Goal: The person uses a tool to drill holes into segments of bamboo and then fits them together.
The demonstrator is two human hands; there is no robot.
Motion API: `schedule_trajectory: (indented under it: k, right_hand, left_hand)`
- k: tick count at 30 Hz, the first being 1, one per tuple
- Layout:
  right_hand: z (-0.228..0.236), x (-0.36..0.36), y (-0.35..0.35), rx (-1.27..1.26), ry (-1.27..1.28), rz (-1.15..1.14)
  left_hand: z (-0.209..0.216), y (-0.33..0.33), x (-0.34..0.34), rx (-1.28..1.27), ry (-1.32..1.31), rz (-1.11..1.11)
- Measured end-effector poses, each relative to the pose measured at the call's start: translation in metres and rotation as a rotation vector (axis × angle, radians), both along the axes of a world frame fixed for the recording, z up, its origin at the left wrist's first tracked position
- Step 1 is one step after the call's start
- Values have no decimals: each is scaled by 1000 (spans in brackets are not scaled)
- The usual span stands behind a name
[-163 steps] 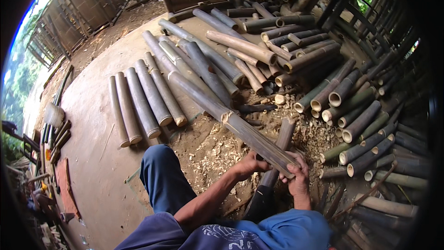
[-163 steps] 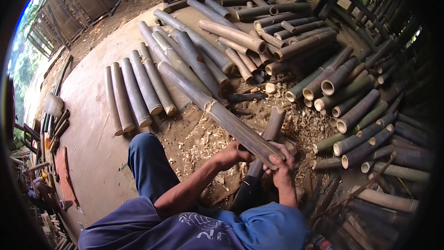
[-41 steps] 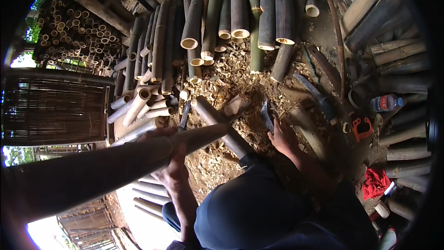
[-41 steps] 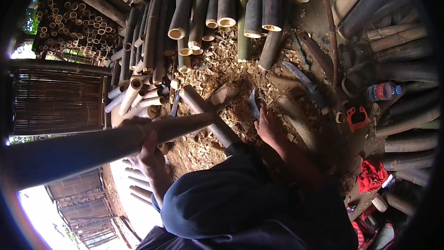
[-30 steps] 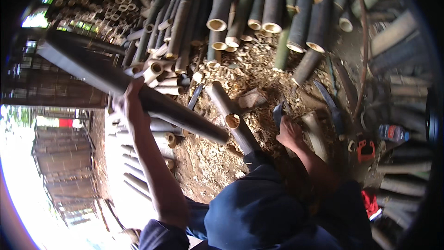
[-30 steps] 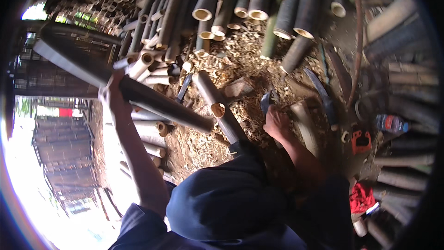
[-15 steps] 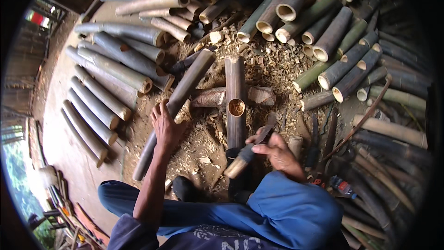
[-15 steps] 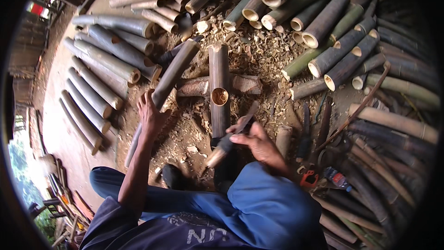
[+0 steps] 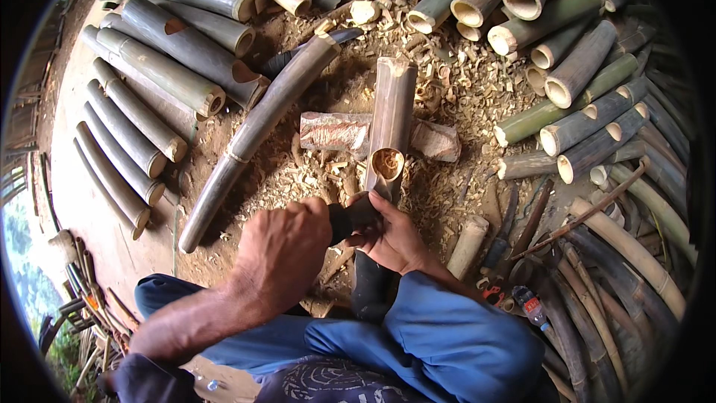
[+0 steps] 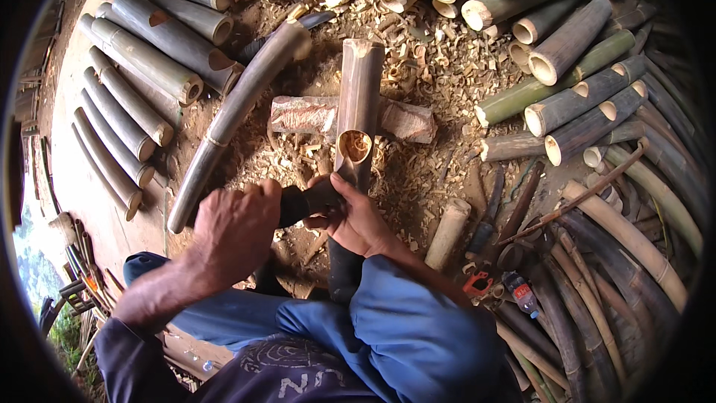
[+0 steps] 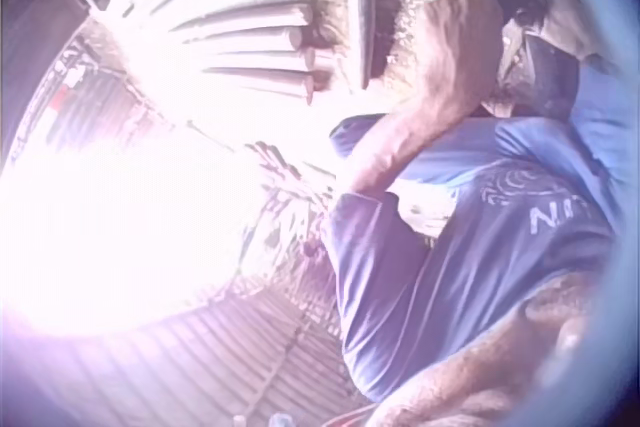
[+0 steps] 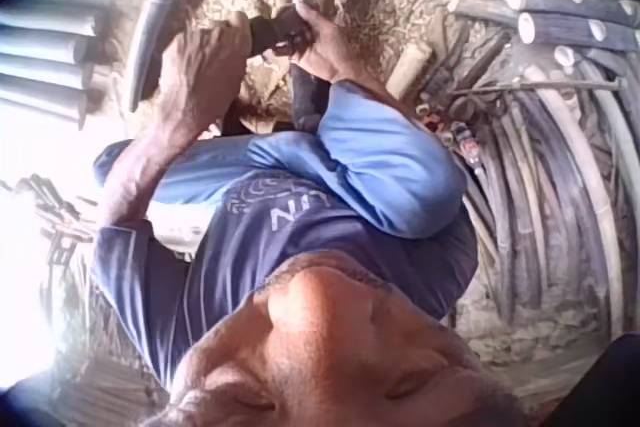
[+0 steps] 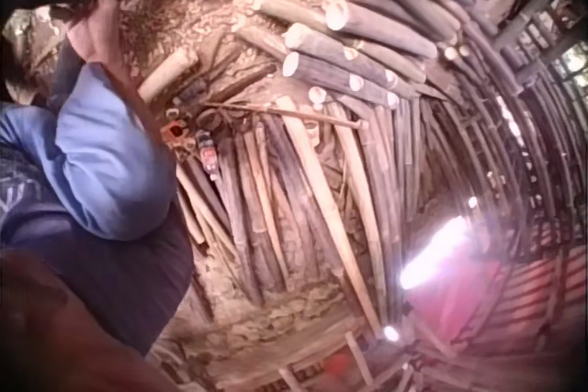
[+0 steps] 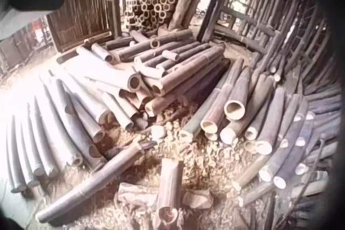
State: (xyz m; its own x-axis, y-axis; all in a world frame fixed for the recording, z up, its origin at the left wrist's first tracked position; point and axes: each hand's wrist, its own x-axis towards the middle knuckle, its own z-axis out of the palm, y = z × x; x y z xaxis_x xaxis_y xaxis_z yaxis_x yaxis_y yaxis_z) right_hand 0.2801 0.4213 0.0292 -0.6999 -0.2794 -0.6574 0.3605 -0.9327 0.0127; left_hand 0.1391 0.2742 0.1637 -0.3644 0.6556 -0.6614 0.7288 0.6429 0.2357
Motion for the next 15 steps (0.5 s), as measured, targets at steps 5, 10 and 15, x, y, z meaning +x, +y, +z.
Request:
schedule_trajectory:
  k: [5, 10, 15]
  right_hand:
    - [7, -3, 4, -52, -40, -43]
    - [5, 2, 17, 154, -80, 96]
    - [-2, -6, 51, 455, -82, 450]
  left_hand:
    - [7, 20, -33, 10, -234, -4]
    - [-15, 6, -6, -113, -399, 171]
    - [-48, 2, 67, 99, -490, 529]
